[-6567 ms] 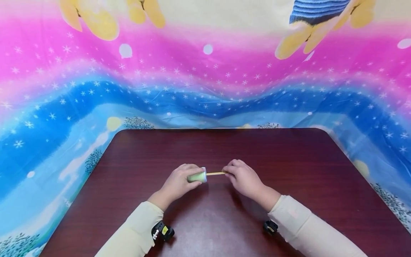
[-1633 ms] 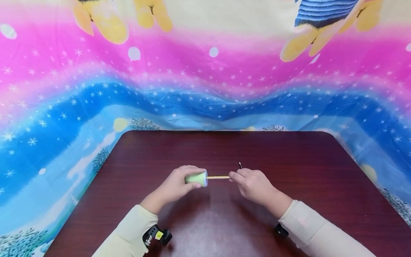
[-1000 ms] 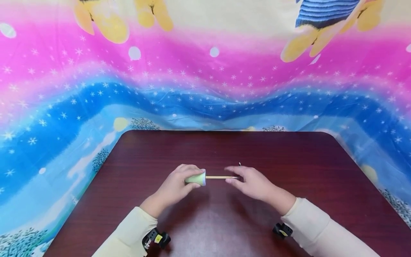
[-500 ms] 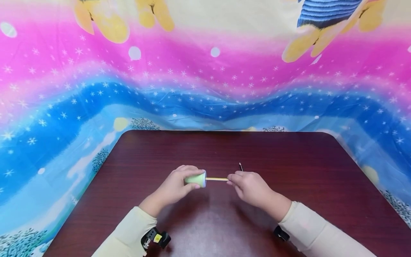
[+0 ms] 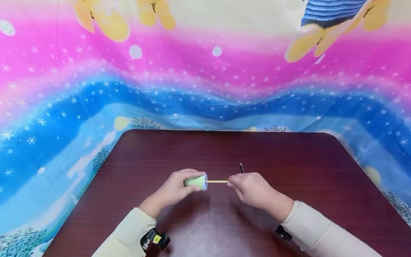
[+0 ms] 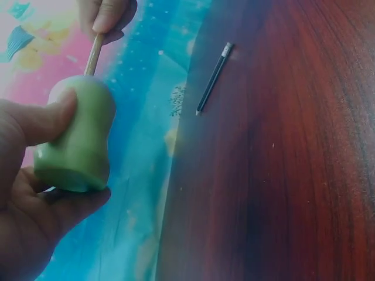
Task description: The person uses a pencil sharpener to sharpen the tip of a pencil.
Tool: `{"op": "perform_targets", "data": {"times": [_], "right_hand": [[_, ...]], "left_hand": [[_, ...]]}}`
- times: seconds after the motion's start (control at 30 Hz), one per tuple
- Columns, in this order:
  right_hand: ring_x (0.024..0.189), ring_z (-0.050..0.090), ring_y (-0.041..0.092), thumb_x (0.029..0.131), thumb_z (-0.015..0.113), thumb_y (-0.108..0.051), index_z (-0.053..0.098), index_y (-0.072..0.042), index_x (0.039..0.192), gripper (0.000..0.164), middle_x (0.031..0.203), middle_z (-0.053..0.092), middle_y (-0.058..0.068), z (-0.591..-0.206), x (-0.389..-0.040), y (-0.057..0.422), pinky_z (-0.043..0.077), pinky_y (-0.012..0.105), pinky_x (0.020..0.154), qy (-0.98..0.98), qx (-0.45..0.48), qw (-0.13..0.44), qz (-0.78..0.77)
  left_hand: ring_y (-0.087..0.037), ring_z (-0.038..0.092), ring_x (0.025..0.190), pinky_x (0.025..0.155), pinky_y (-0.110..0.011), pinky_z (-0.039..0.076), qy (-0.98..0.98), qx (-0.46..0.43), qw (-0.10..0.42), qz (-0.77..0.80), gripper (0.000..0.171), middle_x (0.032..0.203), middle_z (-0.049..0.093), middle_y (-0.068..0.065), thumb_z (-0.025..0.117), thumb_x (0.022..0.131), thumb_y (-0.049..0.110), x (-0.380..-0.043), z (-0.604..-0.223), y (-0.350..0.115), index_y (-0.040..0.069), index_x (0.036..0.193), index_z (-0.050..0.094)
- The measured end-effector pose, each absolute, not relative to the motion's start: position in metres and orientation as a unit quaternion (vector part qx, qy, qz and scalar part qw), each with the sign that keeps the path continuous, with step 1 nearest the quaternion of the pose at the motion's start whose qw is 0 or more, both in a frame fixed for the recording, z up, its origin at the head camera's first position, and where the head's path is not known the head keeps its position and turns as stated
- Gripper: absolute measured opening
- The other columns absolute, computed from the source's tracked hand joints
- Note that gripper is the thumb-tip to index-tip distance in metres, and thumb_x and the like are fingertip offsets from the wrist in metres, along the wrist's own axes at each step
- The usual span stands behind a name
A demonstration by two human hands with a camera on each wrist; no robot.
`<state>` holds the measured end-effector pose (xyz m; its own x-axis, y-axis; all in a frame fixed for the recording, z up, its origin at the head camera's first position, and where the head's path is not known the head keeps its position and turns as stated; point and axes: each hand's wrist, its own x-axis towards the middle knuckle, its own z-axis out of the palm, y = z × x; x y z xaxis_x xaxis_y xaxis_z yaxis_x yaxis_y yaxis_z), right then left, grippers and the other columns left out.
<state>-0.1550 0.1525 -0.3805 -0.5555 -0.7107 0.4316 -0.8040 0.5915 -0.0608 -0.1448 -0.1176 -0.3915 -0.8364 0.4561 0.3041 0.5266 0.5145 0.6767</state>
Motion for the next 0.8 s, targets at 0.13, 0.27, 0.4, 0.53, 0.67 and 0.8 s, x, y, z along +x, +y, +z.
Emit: {"op": "perform_targets", "data": {"times": [0.13, 0.27, 0.4, 0.53, 0.67, 0.8], "right_hand": [[0.057, 0.050, 0.002, 0.089, 0.067, -0.010, 0.066, -0.012, 0.082, 0.007, 0.069, 0.060, -0.009, -0.378, -0.155, 0.151, 0.048, 0.026, 0.058, -0.885, 0.398, 0.119, 0.212], [0.054, 0.041, 0.001, 0.094, 0.062, -0.012, 0.067, -0.010, 0.082, 0.013, 0.063, 0.053, -0.009, -0.372, -0.158, 0.151, 0.041, 0.022, 0.054, -0.887, 0.328, -0.014, 0.326], [0.046, 0.027, 0.005, 0.097, 0.054, -0.012, 0.062, -0.002, 0.078, 0.023, 0.054, 0.034, -0.007, -0.369, -0.165, 0.153, 0.024, 0.021, 0.044, -0.818, 0.213, -0.223, 0.485], [0.044, 0.032, 0.008, 0.099, 0.051, -0.015, 0.062, 0.005, 0.087, 0.026, 0.054, 0.037, -0.004, -0.370, -0.169, 0.154, 0.026, 0.022, 0.042, -0.793, 0.173, -0.281, 0.513], [0.067, 0.059, 0.013, 0.095, 0.061, -0.027, 0.068, -0.006, 0.109, 0.026, 0.080, 0.065, 0.000, -0.373, -0.165, 0.153, 0.050, 0.031, 0.061, -0.896, 0.311, -0.053, 0.314], [0.076, 0.063, 0.017, 0.089, 0.070, -0.028, 0.068, -0.011, 0.114, 0.031, 0.089, 0.066, 0.001, -0.379, -0.164, 0.155, 0.054, 0.034, 0.063, -0.867, 0.420, 0.243, 0.113]], "left_hand": [[-0.023, 0.060, 0.104, 0.086, -0.036, 0.052, -0.863, -0.311, 0.091, -0.386, 0.043, 0.112, 0.066, -0.005, 0.079, 0.078, 0.008, -0.145, -0.390, -0.117, 0.009, 0.119, 0.069], [-0.023, 0.059, 0.105, 0.086, -0.038, 0.052, -0.857, -0.346, 0.165, -0.344, 0.044, 0.110, 0.066, -0.005, 0.082, 0.074, 0.006, -0.145, -0.389, -0.116, 0.010, 0.116, 0.071], [-0.025, 0.058, 0.106, 0.085, -0.038, 0.052, -0.846, -0.383, 0.231, -0.290, 0.045, 0.112, 0.065, -0.007, 0.083, 0.071, 0.005, -0.145, -0.390, -0.115, 0.012, 0.115, 0.072], [-0.024, 0.058, 0.106, 0.085, -0.037, 0.052, -0.845, -0.387, 0.239, -0.281, 0.045, 0.111, 0.065, -0.006, 0.083, 0.072, 0.004, -0.146, -0.392, -0.115, 0.012, 0.115, 0.072], [-0.021, 0.058, 0.106, 0.087, -0.036, 0.051, -0.873, -0.327, 0.168, -0.319, 0.043, 0.111, 0.066, -0.002, 0.081, 0.076, 0.009, -0.146, -0.392, -0.117, 0.012, 0.118, 0.070], [-0.023, 0.059, 0.108, 0.086, -0.038, 0.051, -0.883, -0.264, 0.095, -0.377, 0.042, 0.116, 0.066, -0.004, 0.078, 0.080, 0.010, -0.145, -0.388, -0.120, 0.012, 0.121, 0.069]]}}
